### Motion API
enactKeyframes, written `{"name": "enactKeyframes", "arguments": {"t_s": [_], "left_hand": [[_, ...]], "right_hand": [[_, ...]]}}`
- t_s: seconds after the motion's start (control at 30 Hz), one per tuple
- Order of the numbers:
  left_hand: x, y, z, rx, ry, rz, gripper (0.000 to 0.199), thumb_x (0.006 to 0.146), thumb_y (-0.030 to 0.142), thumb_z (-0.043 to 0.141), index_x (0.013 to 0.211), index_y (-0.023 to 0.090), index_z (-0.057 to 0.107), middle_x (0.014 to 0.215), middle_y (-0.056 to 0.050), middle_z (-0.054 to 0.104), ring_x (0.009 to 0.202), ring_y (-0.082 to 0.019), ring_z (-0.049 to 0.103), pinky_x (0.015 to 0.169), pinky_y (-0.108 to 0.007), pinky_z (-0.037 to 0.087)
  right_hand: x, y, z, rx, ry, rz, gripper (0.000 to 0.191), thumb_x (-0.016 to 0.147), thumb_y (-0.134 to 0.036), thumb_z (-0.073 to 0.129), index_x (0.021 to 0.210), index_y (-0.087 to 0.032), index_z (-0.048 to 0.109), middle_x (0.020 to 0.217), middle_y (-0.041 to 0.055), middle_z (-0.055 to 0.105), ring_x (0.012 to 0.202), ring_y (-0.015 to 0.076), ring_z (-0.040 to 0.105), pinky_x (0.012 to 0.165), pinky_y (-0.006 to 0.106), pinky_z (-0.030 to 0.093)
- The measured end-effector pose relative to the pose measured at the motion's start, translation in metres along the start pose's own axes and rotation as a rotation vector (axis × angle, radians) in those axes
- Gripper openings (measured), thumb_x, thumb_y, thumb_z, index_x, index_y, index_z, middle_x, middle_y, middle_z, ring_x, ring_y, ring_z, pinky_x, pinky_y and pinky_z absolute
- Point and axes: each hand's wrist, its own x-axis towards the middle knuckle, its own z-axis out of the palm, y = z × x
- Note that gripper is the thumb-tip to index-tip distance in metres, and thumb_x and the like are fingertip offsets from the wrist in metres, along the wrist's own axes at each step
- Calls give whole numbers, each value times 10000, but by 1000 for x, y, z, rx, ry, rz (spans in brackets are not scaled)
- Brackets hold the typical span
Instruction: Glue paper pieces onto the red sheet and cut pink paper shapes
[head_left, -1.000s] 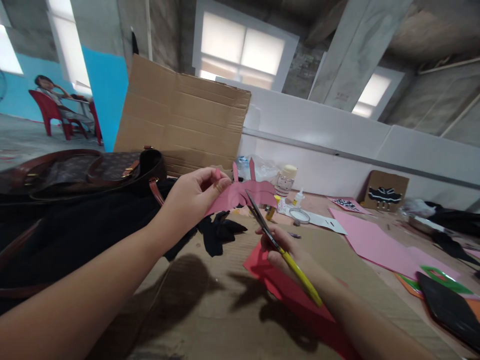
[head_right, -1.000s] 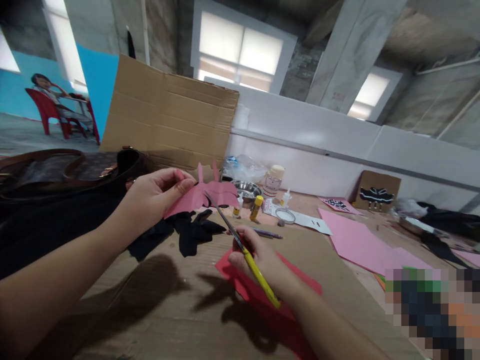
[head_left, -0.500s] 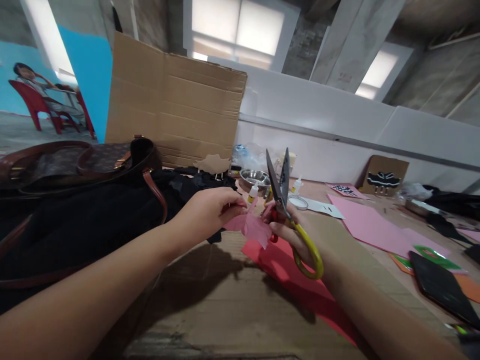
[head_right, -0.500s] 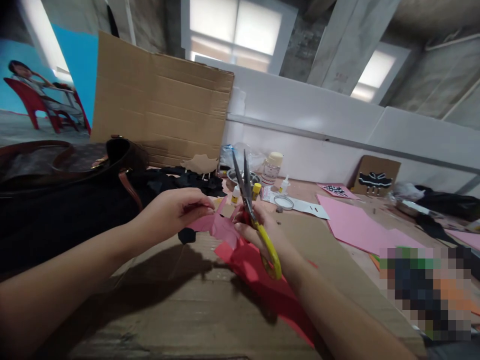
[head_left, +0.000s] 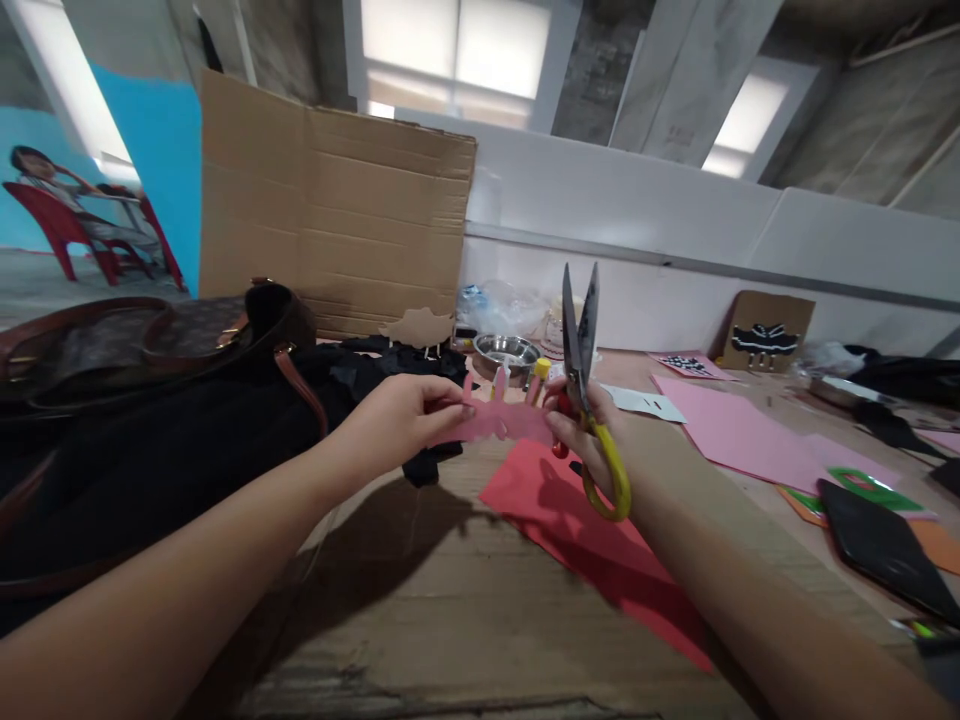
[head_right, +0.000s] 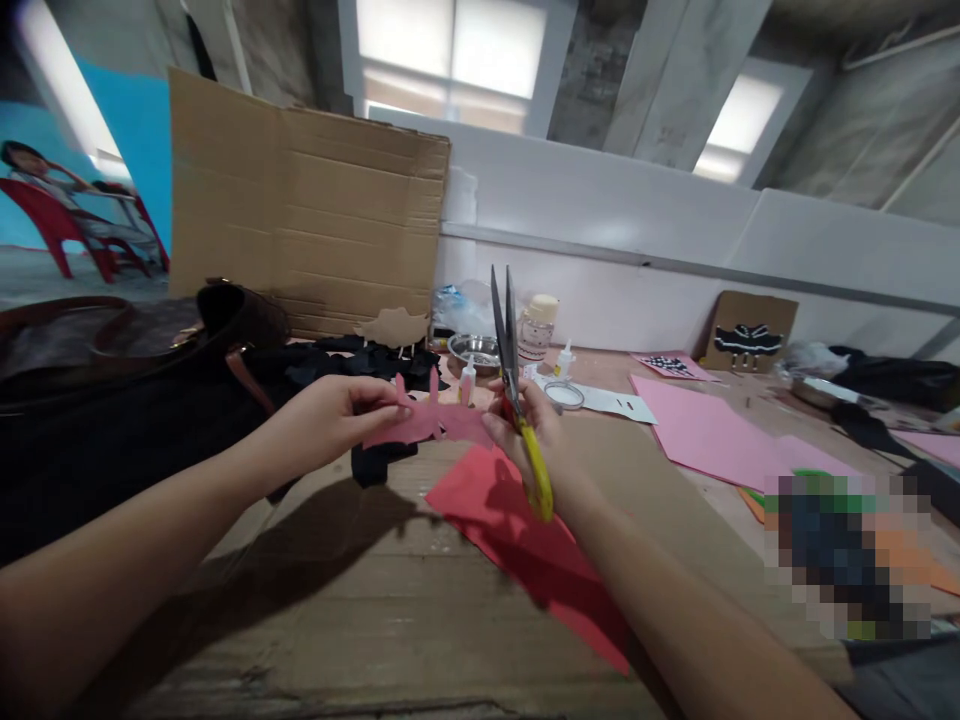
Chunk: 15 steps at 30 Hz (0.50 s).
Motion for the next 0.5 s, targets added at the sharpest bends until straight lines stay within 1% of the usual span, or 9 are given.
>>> {"name": "enactKeyframes", "arguments": {"t_s": [0.13, 0.2, 0.27, 0.37, 0.43, 0.5], "left_hand": [[6, -4, -16, -230, 215, -93, 298, 811, 501, 738, 861, 212, 794, 801, -29, 760, 717, -181, 629, 665, -274, 461], [9, -7, -23, -333, 290, -99, 334, 790, 527, 759, 891, 211, 796, 839, -38, 773, 774, -196, 653, 710, -284, 483], [10, -8, -27, -379, 340, -92, 365, 777, 541, 771, 905, 200, 795, 868, -48, 781, 814, -214, 669, 758, -308, 503], [10, -6, -30, -406, 371, -75, 395, 769, 536, 784, 963, 192, 787, 943, -56, 787, 869, -221, 682, 835, -331, 515], [9, -4, -30, -433, 385, -56, 386, 749, 520, 807, 947, 190, 774, 940, -49, 782, 861, -202, 679, 840, -317, 518], [9, -1, -30, -469, 407, -33, 375, 715, 508, 837, 879, 183, 745, 882, -34, 768, 815, -176, 668, 812, -292, 519]], "right_hand": [[-3, 2, -7, -37, -55, -26, 430, 872, -552, 639, 1143, -248, 499, 879, 1, 520, 685, 146, 492, 603, 294, 421], [-5, 5, -8, -69, -131, 5, 415, 900, -554, 614, 1160, -251, 499, 896, 10, 522, 729, 163, 508, 640, 306, 440], [-6, 8, -8, -103, -214, 38, 414, 905, -546, 614, 1168, -246, 502, 891, 11, 512, 738, 168, 500, 654, 314, 447], [-11, 6, -4, -122, -304, 119, 436, 881, -527, 650, 1165, -231, 502, 875, 3, 485, 735, 165, 477, 660, 317, 451], [-14, -1, 0, -118, -343, 193, 460, 872, -534, 654, 1174, -225, 496, 869, -4, 466, 737, 162, 472, 661, 315, 456], [-17, -9, 2, -122, -379, 240, 520, 856, -562, 658, 1201, -214, 485, 860, -9, 449, 726, 159, 467, 655, 314, 461]]}}
